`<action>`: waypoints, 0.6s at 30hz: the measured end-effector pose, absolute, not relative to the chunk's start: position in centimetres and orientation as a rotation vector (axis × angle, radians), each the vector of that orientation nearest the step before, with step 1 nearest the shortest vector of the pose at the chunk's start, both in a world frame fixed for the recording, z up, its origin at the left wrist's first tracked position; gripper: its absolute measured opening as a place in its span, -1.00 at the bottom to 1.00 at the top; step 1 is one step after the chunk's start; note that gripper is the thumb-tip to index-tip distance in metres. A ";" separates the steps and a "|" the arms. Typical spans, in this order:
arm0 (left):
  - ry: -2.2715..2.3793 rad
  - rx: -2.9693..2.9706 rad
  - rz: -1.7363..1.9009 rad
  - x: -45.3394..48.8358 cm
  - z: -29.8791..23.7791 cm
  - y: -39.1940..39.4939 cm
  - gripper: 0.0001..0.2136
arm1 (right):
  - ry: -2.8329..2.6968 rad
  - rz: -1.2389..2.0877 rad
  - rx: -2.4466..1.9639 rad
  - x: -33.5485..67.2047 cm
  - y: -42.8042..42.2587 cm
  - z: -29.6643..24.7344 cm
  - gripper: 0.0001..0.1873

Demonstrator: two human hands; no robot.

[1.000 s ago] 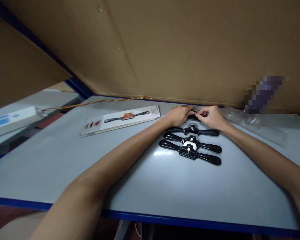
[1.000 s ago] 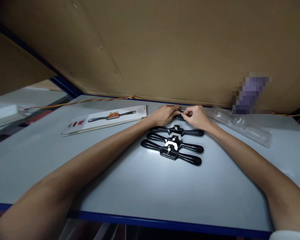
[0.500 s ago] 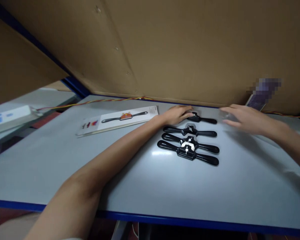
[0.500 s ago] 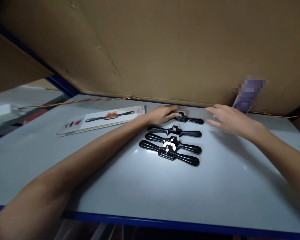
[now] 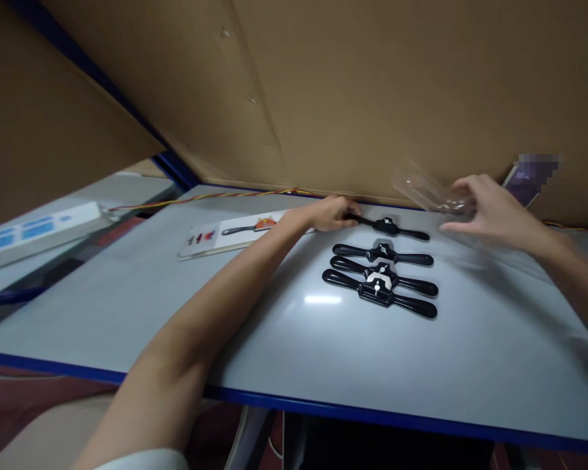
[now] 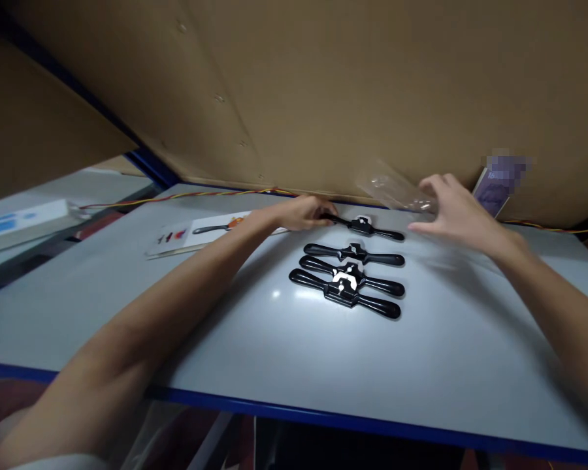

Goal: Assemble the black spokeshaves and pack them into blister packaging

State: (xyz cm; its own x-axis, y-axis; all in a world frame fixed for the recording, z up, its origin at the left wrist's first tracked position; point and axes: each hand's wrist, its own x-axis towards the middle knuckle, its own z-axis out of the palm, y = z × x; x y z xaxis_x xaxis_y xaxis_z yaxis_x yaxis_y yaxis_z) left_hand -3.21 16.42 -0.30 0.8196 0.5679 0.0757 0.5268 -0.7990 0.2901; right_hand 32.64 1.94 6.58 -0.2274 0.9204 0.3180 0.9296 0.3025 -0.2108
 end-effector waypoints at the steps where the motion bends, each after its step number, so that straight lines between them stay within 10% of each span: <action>1: 0.838 2.791 0.291 -3.2 -0.5 16.2 -0.70 | -2.182 0.028 -1.613 30.9 3.0 6.1 -0.17; 18: 1.489 2.133 1.503 -7.3 0.2 11.9 -0.54 | -2.322 0.592 -1.340 25.0 9.6 4.7 -0.64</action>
